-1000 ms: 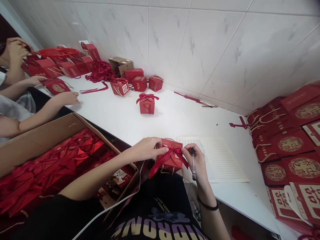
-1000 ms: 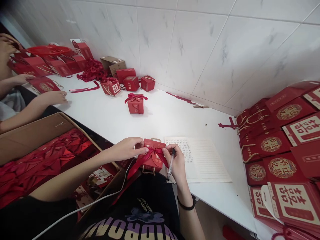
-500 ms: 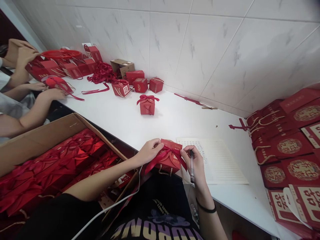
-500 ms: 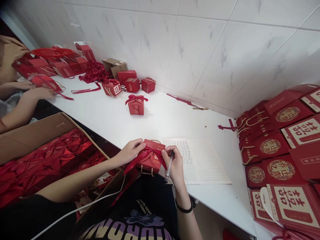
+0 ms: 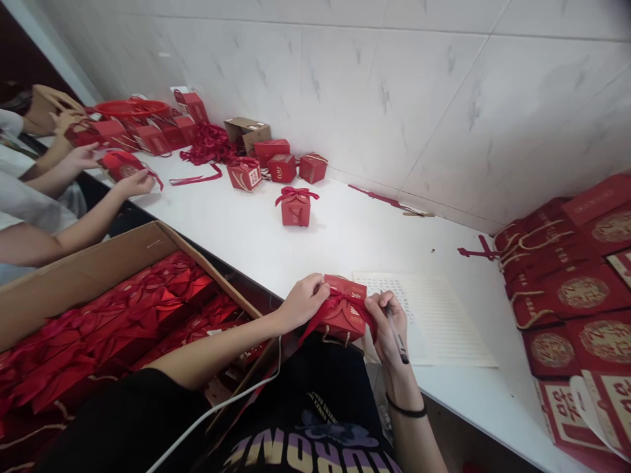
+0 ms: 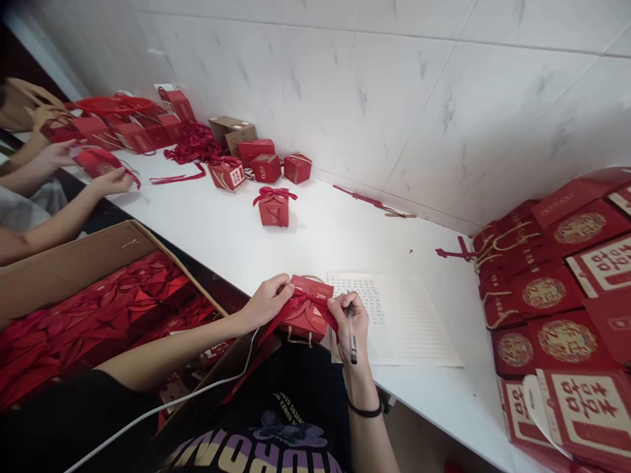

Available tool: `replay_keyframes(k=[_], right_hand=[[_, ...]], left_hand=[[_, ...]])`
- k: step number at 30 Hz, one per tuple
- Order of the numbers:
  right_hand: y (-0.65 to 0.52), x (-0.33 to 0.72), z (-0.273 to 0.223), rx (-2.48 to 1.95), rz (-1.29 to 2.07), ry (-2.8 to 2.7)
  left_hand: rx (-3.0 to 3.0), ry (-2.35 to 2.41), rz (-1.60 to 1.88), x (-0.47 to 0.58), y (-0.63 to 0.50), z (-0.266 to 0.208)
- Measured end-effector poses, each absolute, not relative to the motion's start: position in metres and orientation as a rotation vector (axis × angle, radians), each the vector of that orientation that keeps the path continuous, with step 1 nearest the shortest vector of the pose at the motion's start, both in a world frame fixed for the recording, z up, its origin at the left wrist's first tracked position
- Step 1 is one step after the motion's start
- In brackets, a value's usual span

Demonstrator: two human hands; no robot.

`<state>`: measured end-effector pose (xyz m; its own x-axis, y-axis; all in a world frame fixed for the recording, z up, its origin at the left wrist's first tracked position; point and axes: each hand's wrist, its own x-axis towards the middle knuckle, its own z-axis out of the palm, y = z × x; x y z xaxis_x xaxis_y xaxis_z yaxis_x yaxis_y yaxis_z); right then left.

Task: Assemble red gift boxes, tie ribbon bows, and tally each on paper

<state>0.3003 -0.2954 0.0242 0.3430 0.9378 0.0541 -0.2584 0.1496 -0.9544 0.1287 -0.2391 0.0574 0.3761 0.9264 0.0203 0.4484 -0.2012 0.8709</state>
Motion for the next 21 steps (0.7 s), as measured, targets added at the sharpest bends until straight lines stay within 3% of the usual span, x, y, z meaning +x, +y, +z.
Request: replay_keyframes(k=[4,7,10,14,21], right_hand=[[-0.299,0.316,0.026,-1.399,0.834,-0.997],[-0.299,0.33,0.025,-1.524,0.779,-1.056],[-0.299,0.338,0.02,-1.417,0.79,-0.84],[-0.303,0.345,0.015,-1.304,0.784,-0.642],[-0.326,0.359,0.008,-1.619,0.684,-0.939]], left_hand=[[2.033,1.247,0.569,0.122,-0.235,0.085],[2.478,0.965,0.619,0.122,-0.239,0.103],[2.77,0.668,0.304,0.131,-0.243,0.104],[2.783,0.684,0.043,0.136,-0.237,0.092],[1.959,0.862,0.697,0.07,-0.212,0.103]])
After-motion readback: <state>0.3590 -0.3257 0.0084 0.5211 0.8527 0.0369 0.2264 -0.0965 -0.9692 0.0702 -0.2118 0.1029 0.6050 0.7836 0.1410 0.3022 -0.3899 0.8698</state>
